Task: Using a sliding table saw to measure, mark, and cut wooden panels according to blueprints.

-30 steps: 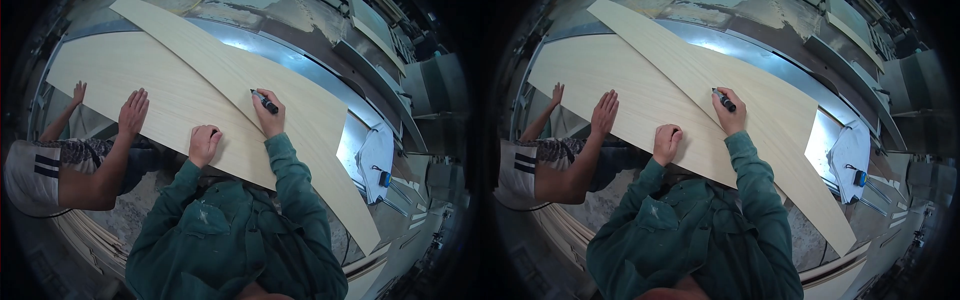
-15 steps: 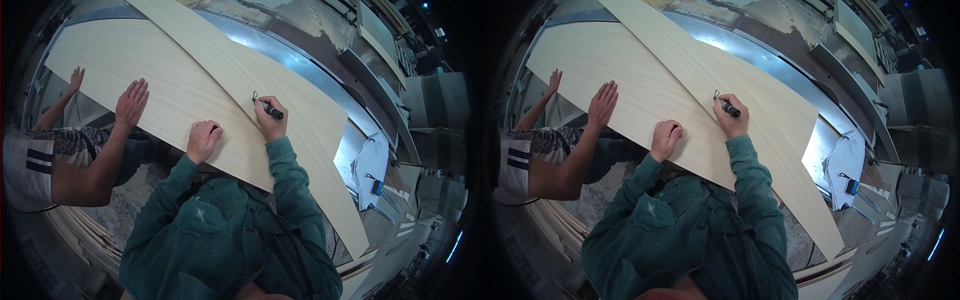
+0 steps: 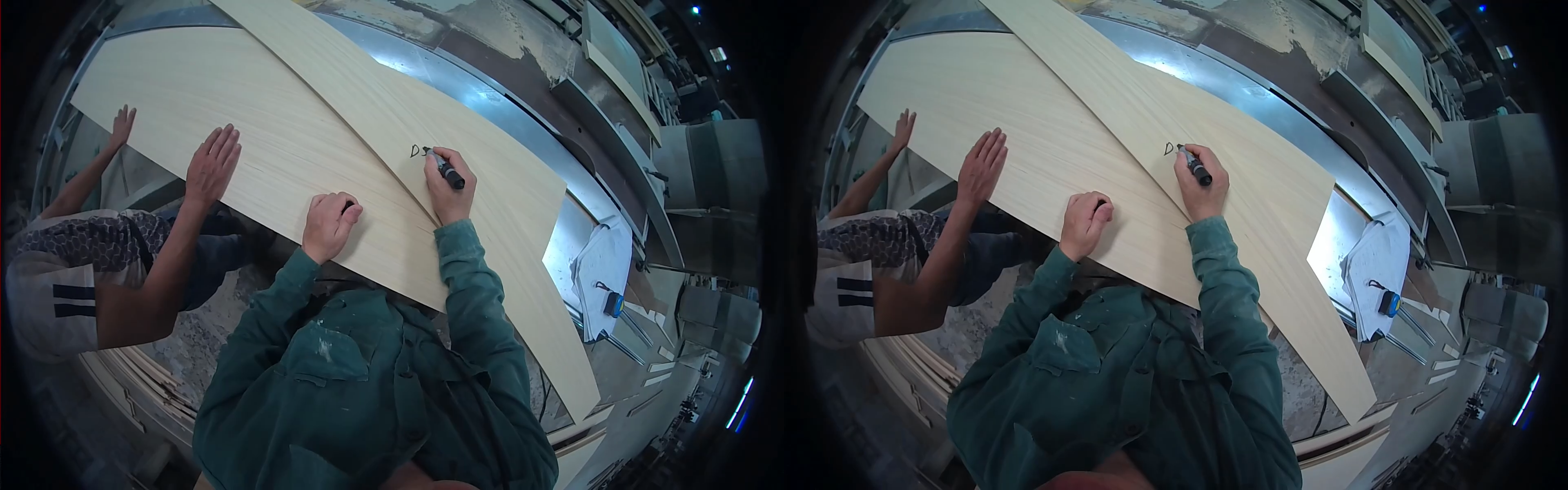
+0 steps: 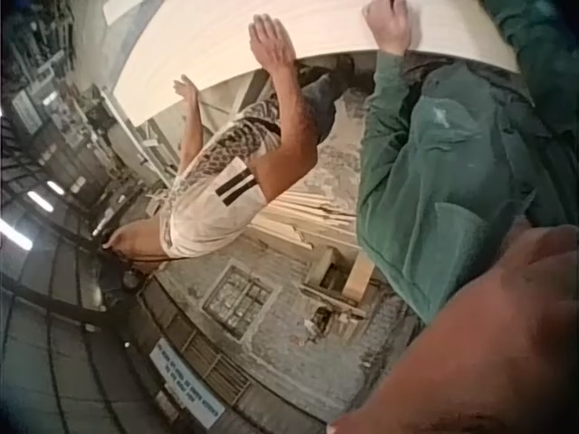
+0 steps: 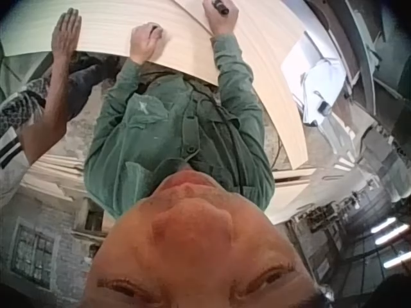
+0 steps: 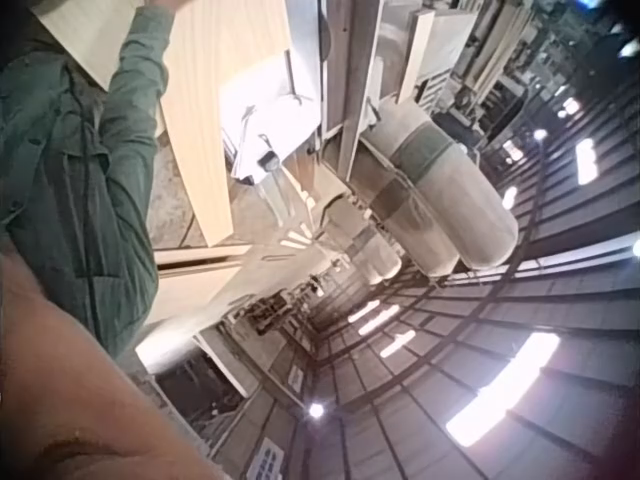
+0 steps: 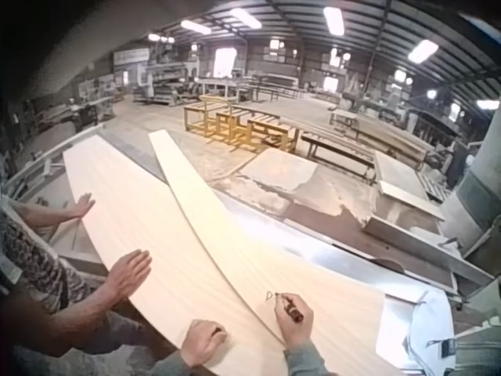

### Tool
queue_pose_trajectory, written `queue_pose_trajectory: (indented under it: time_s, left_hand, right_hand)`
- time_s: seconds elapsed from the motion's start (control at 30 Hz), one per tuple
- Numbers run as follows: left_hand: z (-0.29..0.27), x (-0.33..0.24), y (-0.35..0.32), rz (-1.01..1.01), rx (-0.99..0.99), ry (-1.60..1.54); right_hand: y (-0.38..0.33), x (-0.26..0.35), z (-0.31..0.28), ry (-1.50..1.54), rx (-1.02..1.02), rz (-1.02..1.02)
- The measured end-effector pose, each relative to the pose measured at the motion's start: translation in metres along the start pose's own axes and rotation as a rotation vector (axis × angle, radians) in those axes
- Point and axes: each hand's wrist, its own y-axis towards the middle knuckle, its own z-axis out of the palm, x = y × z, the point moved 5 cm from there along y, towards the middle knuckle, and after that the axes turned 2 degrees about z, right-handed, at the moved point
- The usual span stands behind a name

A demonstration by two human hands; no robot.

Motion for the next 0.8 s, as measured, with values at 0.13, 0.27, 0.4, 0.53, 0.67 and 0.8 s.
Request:
queue_pose_trajectory:
  time_s: [0.13,0.27,0.4,0.53,0.67,0.8]
  left_hand:
    - [0.001,-0.001,-0.002,-0.004,-0.002,-0.010]
    - [0.001,0.001,-0.004,0.010,-0.004,0.007]
    - [0.001,0.001,-0.002,0.012,-0.006,0.025]
    - [0.004,0.002,-0.003,-0.011,0.010,0.027]
    - [0.010,0.002,-0.005,-0.003,0.011,0.014]
    - [0.010,0.003,-0.006,-0.010,0.012,0.007]
  right_hand:
    - [-0.003,0.000,-0.013,-0.073,-0.071,-0.049]
    - [-0.027,-0.004,-0.030,-0.081,-0.028,0.003]
    - [-0.025,-0.004,-0.029,-0.065,0.061,-0.042]
    - [-0.025,-0.005,-0.030,-0.072,0.043,0.007]
    - [-0.032,-0.012,-0.034,-0.118,0.055,-0.005]
    - [-0.031,-0.016,-0.040,-0.033,-0.019,0.014]
